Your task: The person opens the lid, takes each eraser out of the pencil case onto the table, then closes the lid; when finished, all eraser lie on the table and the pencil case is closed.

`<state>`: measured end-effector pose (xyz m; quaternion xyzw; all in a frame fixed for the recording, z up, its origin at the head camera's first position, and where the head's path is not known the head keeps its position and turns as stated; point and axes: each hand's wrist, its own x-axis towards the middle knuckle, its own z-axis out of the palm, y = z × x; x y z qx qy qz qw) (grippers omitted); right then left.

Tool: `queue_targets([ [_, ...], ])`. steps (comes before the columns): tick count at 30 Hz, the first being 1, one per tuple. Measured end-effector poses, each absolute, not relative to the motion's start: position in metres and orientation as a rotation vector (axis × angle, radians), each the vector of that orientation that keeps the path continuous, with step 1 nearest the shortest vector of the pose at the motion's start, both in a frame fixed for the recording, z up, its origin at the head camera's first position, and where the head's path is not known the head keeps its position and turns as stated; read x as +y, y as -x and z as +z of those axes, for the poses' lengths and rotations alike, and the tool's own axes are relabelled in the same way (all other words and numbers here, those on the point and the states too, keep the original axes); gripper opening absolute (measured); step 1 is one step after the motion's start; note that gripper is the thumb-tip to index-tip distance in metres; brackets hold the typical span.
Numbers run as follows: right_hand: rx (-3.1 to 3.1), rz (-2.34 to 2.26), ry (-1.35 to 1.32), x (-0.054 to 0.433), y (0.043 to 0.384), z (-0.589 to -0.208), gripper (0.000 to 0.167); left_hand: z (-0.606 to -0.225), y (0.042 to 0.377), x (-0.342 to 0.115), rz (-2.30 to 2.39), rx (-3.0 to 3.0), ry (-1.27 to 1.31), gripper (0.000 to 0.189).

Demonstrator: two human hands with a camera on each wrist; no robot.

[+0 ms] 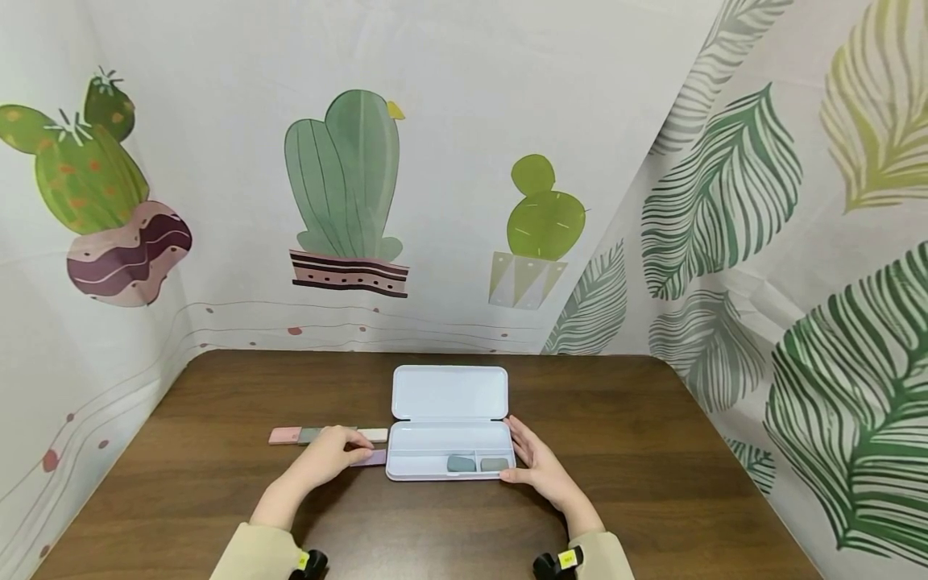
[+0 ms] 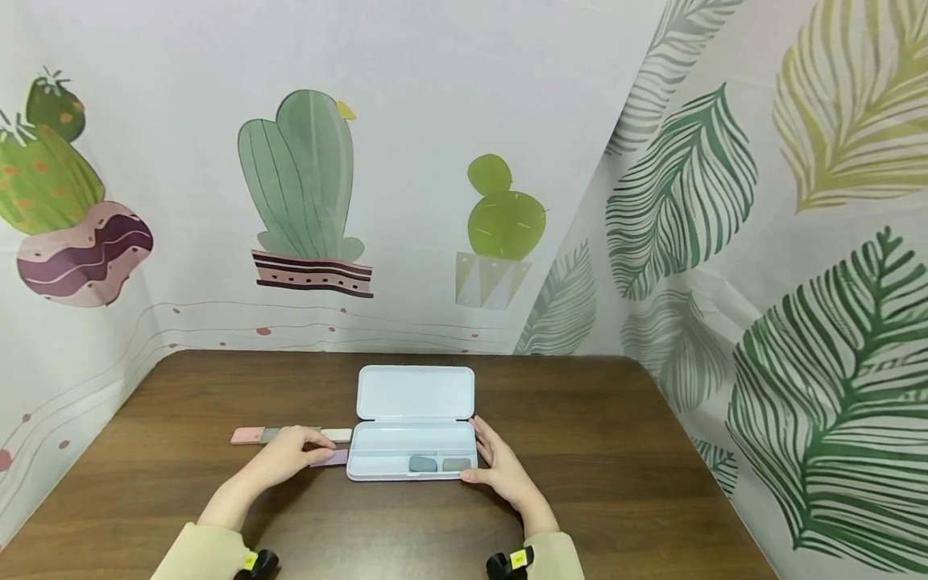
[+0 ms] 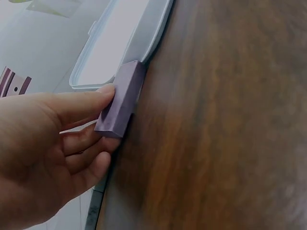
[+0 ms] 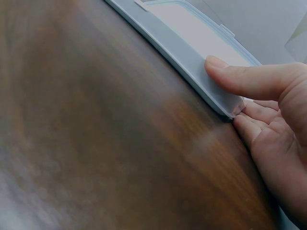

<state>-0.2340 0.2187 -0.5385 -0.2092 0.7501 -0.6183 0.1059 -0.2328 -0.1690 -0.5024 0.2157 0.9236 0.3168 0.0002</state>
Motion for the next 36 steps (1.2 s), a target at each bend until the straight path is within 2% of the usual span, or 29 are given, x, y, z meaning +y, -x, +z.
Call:
queue_targets([
  [24, 2.196, -1.822, 0.608, 0.2180, 0.2344, -0.5386, 0.096, -0.5045, 0.2332, -0.1624, 1.031, 3.040, -0.425, 0.007],
  [36, 2.204, -1.817, 0.601, 0.2188, 0.2341, -0.5382, 0.097, -0.5054, 0.2316, -0.1622, 1.064, 3.042, -0.427, 0.006],
])
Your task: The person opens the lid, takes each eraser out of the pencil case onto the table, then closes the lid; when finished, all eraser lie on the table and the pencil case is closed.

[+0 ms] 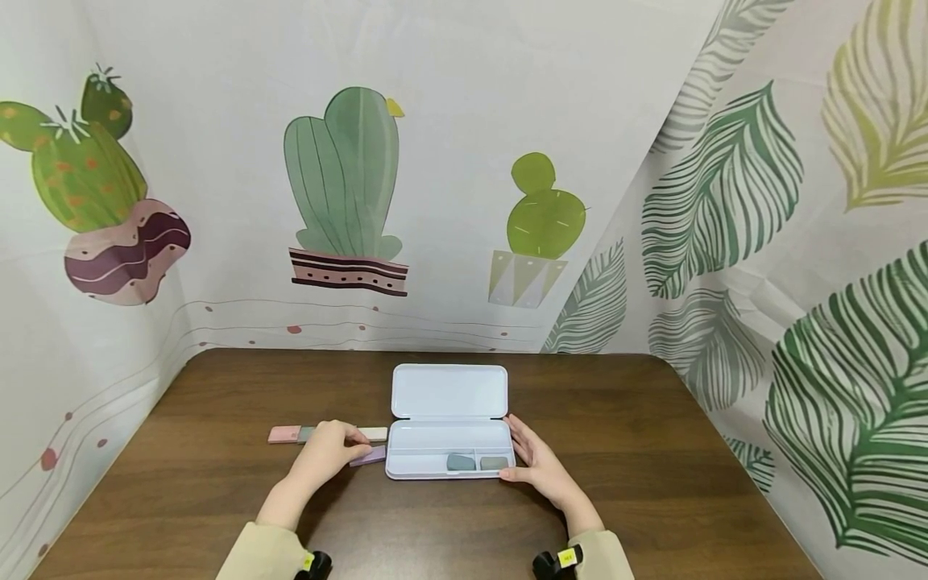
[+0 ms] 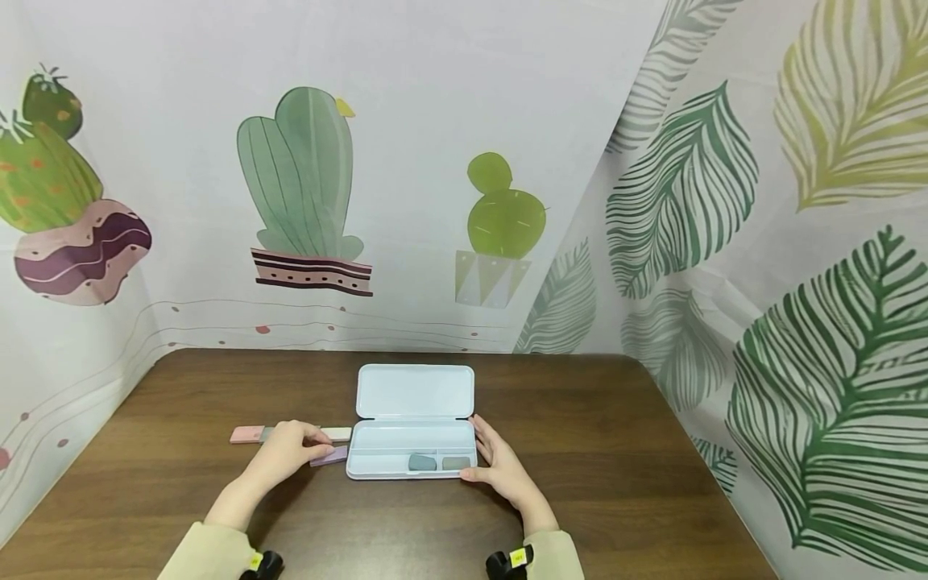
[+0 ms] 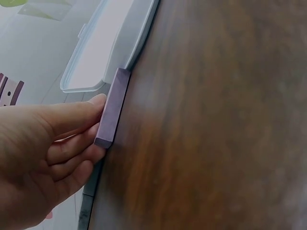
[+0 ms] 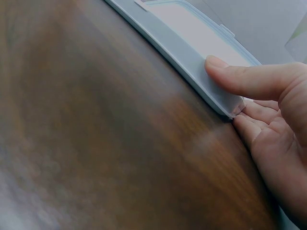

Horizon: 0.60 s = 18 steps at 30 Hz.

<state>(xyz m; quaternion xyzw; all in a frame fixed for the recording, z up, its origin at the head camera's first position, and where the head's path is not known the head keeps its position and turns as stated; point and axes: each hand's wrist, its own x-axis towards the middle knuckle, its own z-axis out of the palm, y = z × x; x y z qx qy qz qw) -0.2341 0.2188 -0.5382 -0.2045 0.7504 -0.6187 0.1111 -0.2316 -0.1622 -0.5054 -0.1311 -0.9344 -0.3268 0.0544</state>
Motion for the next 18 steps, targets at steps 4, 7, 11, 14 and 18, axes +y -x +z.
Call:
queue_targets([
  [4, 2.201, -1.820, 0.625, 0.219, 0.234, -0.539, 0.096, -0.504, 0.232, -0.161, -1.003, -2.827, 0.383, 0.006],
  [7, 2.195, -1.826, 0.613, 0.219, 0.234, -0.539, 0.096, -0.502, 0.233, -0.159, -1.012, -2.819, 0.363, 0.005],
  [11, 2.193, -1.826, 0.562, 0.219, 0.234, -0.539, 0.097, -0.498, 0.234, -0.154, -1.010, -2.786, 0.364, 0.006],
  [14, 2.202, -1.822, 0.564, 0.219, 0.234, -0.539, 0.099, -0.495, 0.235, -0.149, -1.027, -2.742, 0.410, 0.006],
  [18, 2.218, -1.813, 0.589, 0.219, 0.234, -0.539, 0.099, -0.493, 0.236, -0.139, -1.110, -2.681, 0.501, 0.008],
])
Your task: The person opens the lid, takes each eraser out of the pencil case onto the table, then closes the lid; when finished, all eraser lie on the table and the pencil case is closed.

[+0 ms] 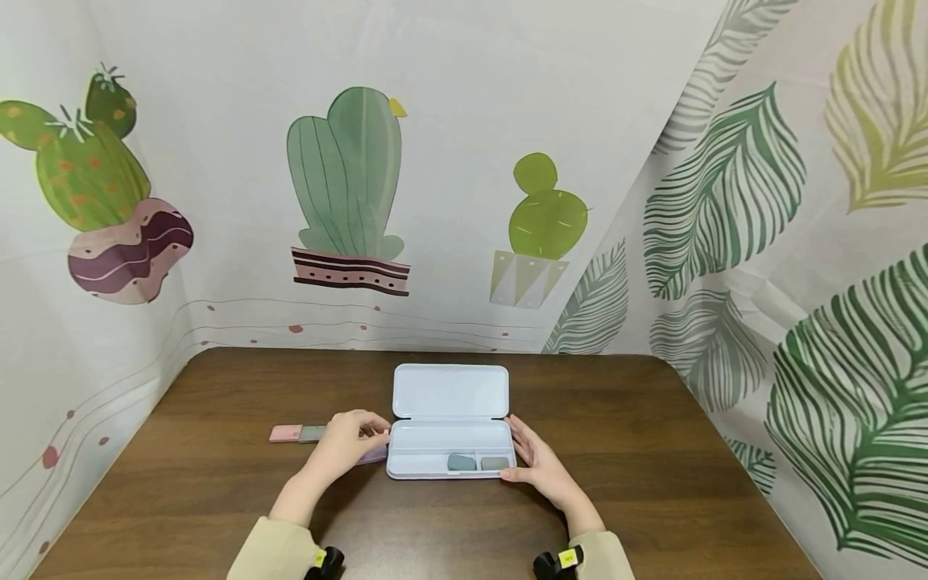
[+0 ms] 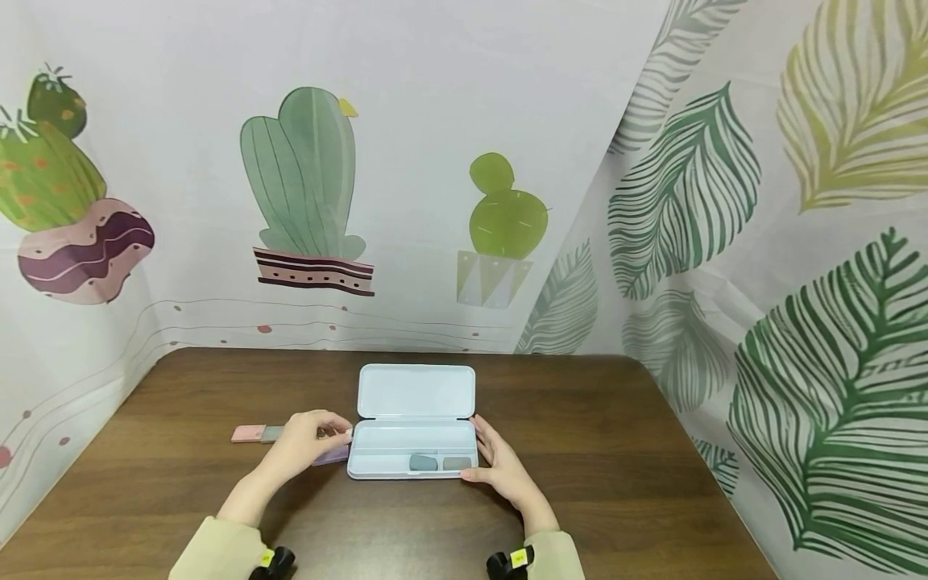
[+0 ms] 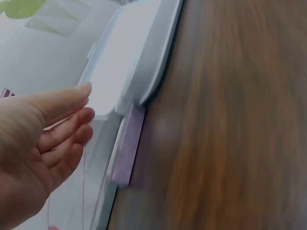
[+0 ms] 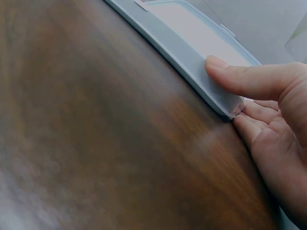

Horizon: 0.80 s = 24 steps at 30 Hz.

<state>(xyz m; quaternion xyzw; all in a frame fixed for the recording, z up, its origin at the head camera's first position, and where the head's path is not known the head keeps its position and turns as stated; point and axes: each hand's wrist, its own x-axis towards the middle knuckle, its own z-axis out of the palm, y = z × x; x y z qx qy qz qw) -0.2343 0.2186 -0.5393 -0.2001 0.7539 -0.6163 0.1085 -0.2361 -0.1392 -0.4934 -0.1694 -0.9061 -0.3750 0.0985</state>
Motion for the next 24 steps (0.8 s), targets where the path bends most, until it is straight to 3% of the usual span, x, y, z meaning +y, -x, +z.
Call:
queue_targets([
  [24, 2.208, -1.818, 0.607, 0.218, 0.235, -0.539, 0.096, -0.502, 0.225, -0.057, -1.068, -2.742, 0.971, 0.026],
])
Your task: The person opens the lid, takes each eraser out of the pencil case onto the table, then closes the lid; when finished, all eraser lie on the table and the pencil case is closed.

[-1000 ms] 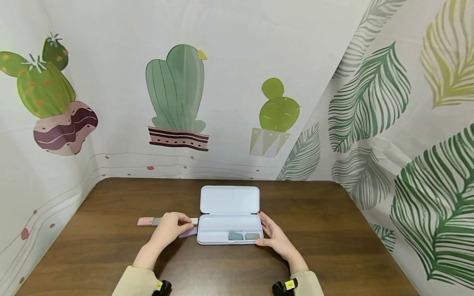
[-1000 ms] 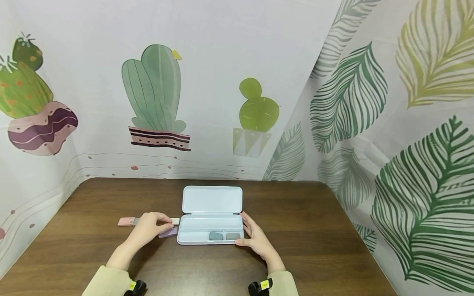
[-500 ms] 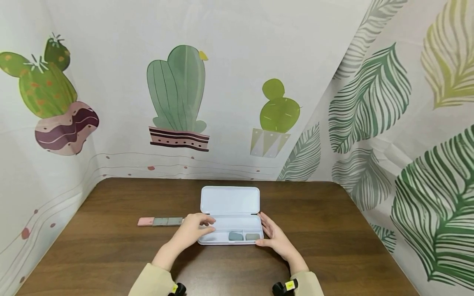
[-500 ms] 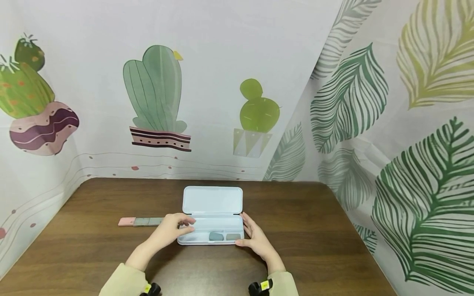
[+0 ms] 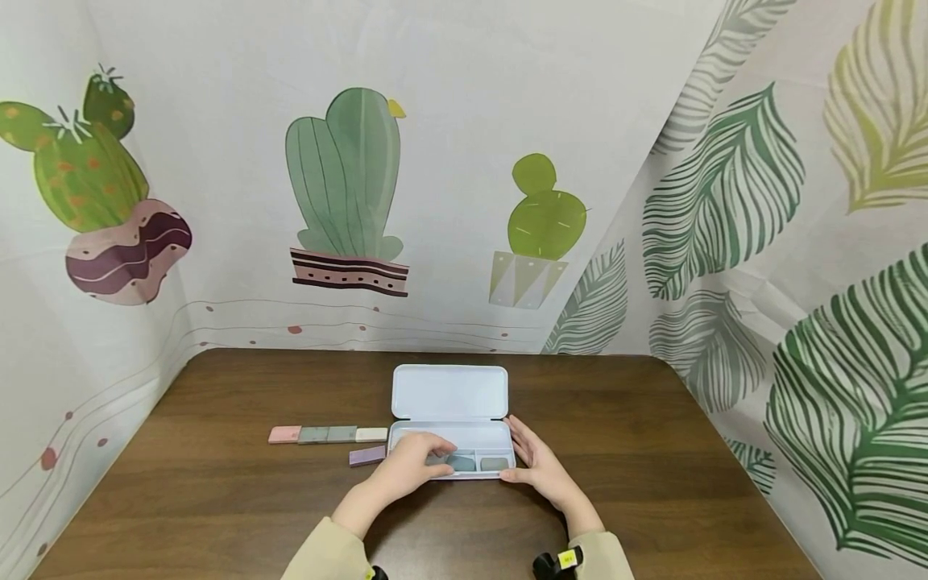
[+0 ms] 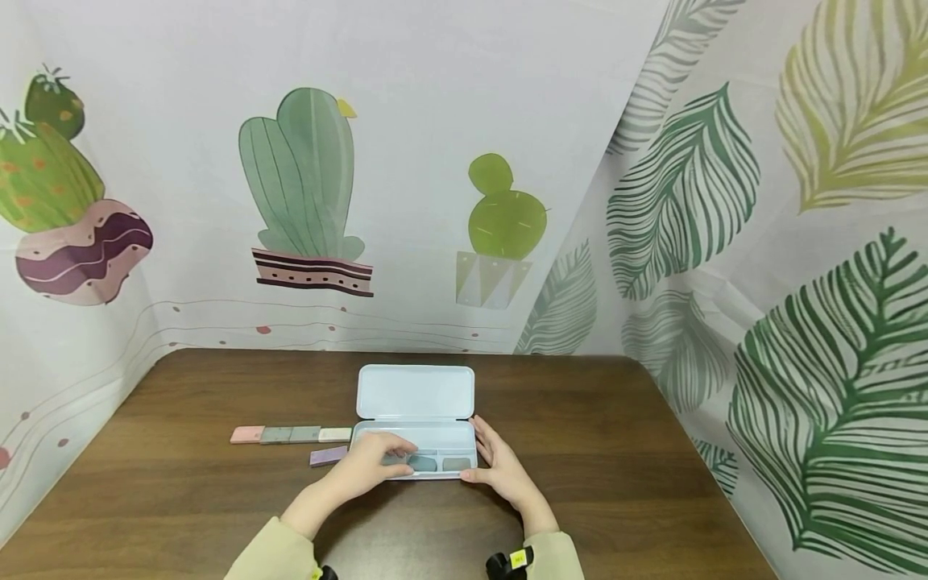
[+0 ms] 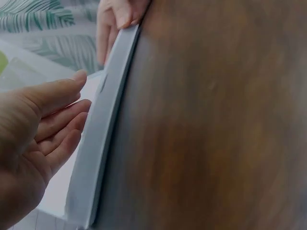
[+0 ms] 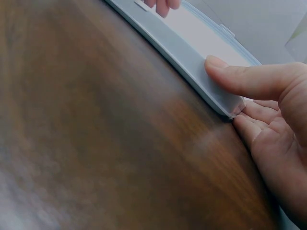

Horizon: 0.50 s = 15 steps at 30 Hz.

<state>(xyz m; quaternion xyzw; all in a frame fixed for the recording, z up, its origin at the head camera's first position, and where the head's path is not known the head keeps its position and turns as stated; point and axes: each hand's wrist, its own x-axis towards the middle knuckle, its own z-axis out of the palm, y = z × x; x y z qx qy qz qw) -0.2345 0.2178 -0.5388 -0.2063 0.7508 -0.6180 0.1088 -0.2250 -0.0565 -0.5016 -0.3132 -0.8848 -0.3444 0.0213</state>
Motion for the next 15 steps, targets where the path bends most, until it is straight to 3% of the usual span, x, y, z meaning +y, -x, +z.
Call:
queue_targets([
  [15, 2.227, -1.799, 0.609, 0.219, 0.234, -0.538, 0.096, -0.499, 0.226, -0.043, -0.947, -2.788, 1.019, 0.026],
])
